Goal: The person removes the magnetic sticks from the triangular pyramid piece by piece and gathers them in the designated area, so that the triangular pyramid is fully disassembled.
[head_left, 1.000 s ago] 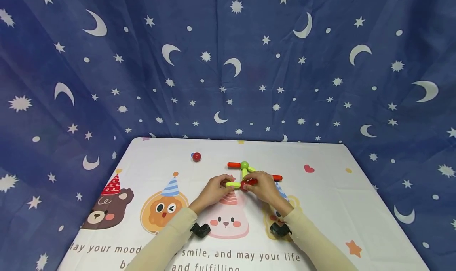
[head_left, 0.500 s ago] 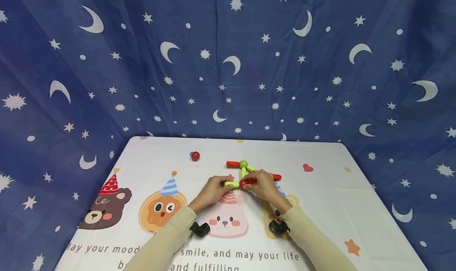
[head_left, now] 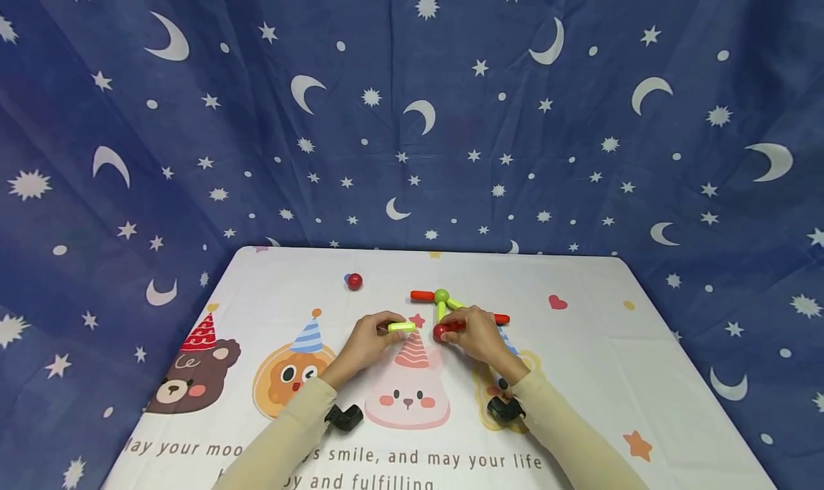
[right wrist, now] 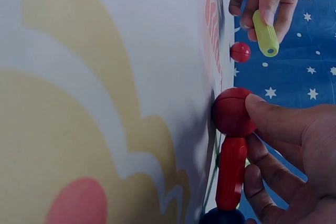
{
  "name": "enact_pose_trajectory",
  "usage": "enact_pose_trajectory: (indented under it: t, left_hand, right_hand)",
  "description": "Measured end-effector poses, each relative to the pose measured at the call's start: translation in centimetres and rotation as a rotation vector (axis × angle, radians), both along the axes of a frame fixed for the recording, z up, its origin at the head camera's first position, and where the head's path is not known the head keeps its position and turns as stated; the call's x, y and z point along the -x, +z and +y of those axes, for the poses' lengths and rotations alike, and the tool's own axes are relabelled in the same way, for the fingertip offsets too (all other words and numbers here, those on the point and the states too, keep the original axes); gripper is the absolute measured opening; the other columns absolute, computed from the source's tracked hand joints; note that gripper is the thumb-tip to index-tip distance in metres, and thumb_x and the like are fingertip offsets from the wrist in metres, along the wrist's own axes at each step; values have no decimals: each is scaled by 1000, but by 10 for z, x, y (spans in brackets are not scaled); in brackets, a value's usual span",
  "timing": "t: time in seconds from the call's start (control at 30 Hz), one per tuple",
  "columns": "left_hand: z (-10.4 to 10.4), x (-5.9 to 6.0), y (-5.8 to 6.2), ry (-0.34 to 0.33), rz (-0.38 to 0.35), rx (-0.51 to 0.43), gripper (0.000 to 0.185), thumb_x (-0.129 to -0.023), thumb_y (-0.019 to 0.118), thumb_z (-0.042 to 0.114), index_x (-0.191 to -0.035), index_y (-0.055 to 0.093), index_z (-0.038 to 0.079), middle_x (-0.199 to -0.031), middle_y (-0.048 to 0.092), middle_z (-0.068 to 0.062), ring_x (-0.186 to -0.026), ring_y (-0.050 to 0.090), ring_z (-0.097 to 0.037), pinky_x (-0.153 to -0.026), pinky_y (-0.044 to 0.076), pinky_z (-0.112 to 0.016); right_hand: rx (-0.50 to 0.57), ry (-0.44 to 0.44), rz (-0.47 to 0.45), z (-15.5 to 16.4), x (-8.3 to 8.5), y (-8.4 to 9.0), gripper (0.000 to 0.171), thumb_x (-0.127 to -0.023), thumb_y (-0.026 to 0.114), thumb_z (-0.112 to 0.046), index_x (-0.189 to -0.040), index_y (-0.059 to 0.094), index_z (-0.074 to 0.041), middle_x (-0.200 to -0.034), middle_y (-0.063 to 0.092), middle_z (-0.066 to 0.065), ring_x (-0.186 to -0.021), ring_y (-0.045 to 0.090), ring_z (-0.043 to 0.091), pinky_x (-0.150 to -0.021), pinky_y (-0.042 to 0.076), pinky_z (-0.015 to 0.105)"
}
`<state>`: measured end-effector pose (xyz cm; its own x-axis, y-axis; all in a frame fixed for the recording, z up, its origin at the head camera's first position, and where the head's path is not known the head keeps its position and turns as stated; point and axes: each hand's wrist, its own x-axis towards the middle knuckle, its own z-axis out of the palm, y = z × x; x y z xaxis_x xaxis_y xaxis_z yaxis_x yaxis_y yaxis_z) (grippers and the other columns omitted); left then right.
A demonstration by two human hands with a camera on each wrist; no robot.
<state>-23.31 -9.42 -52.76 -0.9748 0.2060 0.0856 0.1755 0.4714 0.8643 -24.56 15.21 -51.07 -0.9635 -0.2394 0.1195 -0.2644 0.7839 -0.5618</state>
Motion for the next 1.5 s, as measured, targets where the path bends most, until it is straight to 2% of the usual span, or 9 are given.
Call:
enact_pose_trajectory:
  t: [0.17, 0.27, 0.43, 0.7, 0.87, 1.1, 1.33, 1.5]
  left_hand:
    - [-13, 5, 1, 55, 1, 3, 22, -85, 76, 16, -107, 73, 17, -98, 72, 0, -82, 57, -12, -75, 47, -25]
    - [-21, 8, 0, 72, -2, 14, 23, -85, 76, 16, -108, 73, 17, -96, 70, 0, -81, 55, -12, -73, 45, -23]
    - [-31, 13, 2, 88, -8, 38, 25, -86, 76, 17, -110, 72, 17, -100, 71, -1, -84, 56, -14, -74, 46, -24]
    - [-52, 25, 8, 105, 24, 92, 23, -86, 76, 18, -109, 72, 16, -104, 73, -5, -92, 63, -20, -77, 49, -30]
    - [-65, 33, 10, 132, 20, 122, 23, -87, 75, 18, -109, 71, 15, -109, 74, -9, -104, 67, -29, -85, 53, -40]
    - [-81, 43, 4, 165, 6, 157, 23, -88, 73, 18, -110, 70, 12, -111, 72, -13, -107, 67, -32, -91, 52, -45]
    - [-87, 51, -4, 171, -5, 168, 24, -88, 73, 16, -111, 71, 9, -114, 72, -13, -111, 65, -31, -100, 48, -47]
    - [-87, 55, -4, 158, 9, 198, 22, -89, 72, 15, -110, 71, 9, -115, 71, -13, -109, 63, -30, -97, 47, -47]
  right_hand:
    - [4, -9, -20, -1, 0, 1, 26, -75, 85, -21, -100, 78, -22, -99, 76, -4, -97, 60, 19, -95, 40, 45]
    - [8, -20, -26, -1, -1, 1, 26, -75, 85, -22, -100, 78, -23, -99, 75, -5, -95, 59, 17, -91, 42, 42]
    - [11, -30, -21, -1, -2, 1, 25, -75, 86, -21, -99, 78, -23, -98, 75, -6, -93, 58, 16, -86, 43, 38]
    - [15, -26, -17, 1, 0, 0, 25, -75, 85, -20, -99, 78, -23, -95, 76, -5, -95, 59, 17, -96, 39, 45]
    - [21, -26, -12, 2, -1, -1, 25, -74, 86, -20, -98, 78, -23, -95, 76, -5, -97, 60, 18, -96, 39, 46]
    - [30, -22, -4, 1, -1, -3, 25, -75, 86, -21, -99, 78, -24, -98, 76, -5, -98, 61, 18, -96, 40, 45]
    - [41, -31, -25, 1, -2, -6, 25, -74, 86, -21, -98, 78, -24, -97, 75, -6, -93, 59, 15, -90, 42, 40]
    - [38, -35, -16, 1, -2, -6, 25, -74, 86, -22, -98, 78, -25, -99, 75, -5, -94, 59, 15, -88, 43, 38]
